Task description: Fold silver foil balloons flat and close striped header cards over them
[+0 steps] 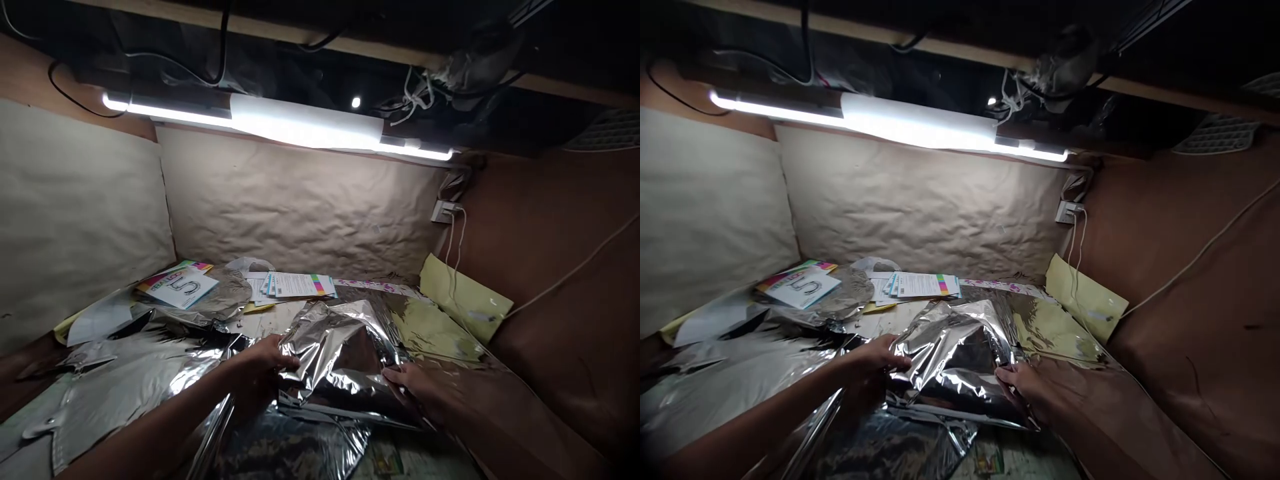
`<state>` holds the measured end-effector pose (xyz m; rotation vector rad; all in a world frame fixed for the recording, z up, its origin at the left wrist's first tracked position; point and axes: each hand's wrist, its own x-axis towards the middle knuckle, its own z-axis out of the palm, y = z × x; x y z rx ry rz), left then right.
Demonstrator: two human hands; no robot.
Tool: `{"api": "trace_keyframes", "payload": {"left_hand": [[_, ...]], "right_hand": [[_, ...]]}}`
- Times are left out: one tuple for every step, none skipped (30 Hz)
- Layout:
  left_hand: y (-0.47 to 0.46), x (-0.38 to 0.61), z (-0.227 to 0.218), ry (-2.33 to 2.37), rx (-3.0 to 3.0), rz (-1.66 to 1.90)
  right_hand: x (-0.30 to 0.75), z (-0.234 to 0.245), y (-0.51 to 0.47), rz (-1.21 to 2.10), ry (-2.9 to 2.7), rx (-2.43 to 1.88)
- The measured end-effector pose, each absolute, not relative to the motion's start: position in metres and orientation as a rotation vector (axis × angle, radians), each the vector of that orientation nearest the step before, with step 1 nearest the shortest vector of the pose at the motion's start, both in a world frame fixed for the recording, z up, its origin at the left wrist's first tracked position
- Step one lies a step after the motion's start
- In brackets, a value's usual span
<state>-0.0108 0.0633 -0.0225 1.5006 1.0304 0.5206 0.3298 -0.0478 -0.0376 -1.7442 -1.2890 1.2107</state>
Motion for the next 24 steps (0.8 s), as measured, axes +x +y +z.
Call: {"api": "trace_keyframes", "payload": {"left_hand": [[0.064, -0.013, -0.026, 1.054, 1.525, 0.512], [0.064, -0.015, -0.027, 1.080, 1.547, 0.528], [0.063, -0.016, -0.027, 1.119, 1.585, 0.563], [0.061, -0.016, -0.025, 1.174, 1.659, 0.623], [0.057, -0.014, -0.021, 1.232, 1.779, 0.703], [0.052, -0.011, -0.018, 1.281, 1.939, 0.792], [0.045, -0.007, -0.014, 1.304, 2.125, 0.867], [0.038, -0.003, -0.011, 1.286, 2.319, 0.898], [0.030, 0.003, -0.009, 1.226, 2.495, 0.857], [0.023, 0.009, -0.009, 1.143, 2.617, 0.734], [0.017, 0.014, -0.010, 1.077, 2.684, 0.555], [0.012, 0.019, -0.013, 1.044, 2.702, 0.369], [0.009, 0.024, -0.016, 1.039, 2.690, 0.210], [0.008, 0.027, -0.021, 1.057, 2.662, 0.101], [0.008, 0.030, -0.025, 1.088, 2.632, 0.047], [0.009, 0.032, -0.029, 1.118, 2.609, 0.038], [0.010, 0.034, -0.033, 1.135, 2.598, 0.054], [0.012, 0.035, -0.035, 1.137, 2.596, 0.071], [0.015, 0.036, -0.037, 1.132, 2.594, 0.073], [0.016, 0.036, -0.037, 1.124, 2.593, 0.060], [0.018, 0.037, -0.036, 1.110, 2.596, 0.035], [0.019, 0.037, -0.034, 1.094, 2.597, 0.004], [0.020, 0.038, -0.032, 1.084, 2.596, -0.022], [0.020, 0.038, -0.030, 1.084, 2.592, -0.036]], "right_hand": [[0.331, -0.040, -0.049, 1.204, -1.263, -1.736], [0.332, -0.042, -0.049, 1.192, -1.241, -1.726], [0.333, -0.045, -0.049, 1.180, -1.224, -1.713], [0.334, -0.047, -0.049, 1.159, -1.208, -1.701], [0.334, -0.050, -0.047, 1.132, -1.196, -1.692], [0.335, -0.052, -0.045, 1.101, -1.189, -1.687], [0.336, -0.053, -0.043, 1.068, -1.188, -1.687], [0.337, -0.053, -0.040, 1.036, -1.194, -1.692], [0.338, -0.051, -0.038, 1.009, -1.203, -1.703], [0.339, -0.047, -0.037, 0.992, -1.206, -1.714], [0.339, -0.041, -0.037, 0.960, -1.229, -1.730], [0.338, -0.034, -0.039, 0.868, -1.277, -1.757], [0.335, -0.026, -0.042, 0.705, -1.359, -1.781], [0.331, -0.019, -0.045, 0.478, -1.472, -1.787], [0.324, -0.014, -0.050, 0.216, -1.602, -1.767], [0.317, -0.012, -0.055, -0.032, -1.744, -1.718], [0.309, -0.013, -0.060, -0.216, -1.889, -1.649], [0.300, -0.017, -0.064, -0.292, -2.026, -1.582], [0.293, -0.023, -0.068, -0.273, -2.162, -1.533], [0.287, -0.030, -0.070, -0.179, -2.275, -1.509], [0.285, -0.036, -0.071, -0.032, -2.338, -1.509], [0.285, -0.039, -0.069, 0.144, -2.324, -1.543], [0.288, -0.040, -0.064, 0.307, -2.239, -1.602], [0.294, -0.038, -0.057, 0.427, -2.114, -1.667]]}}
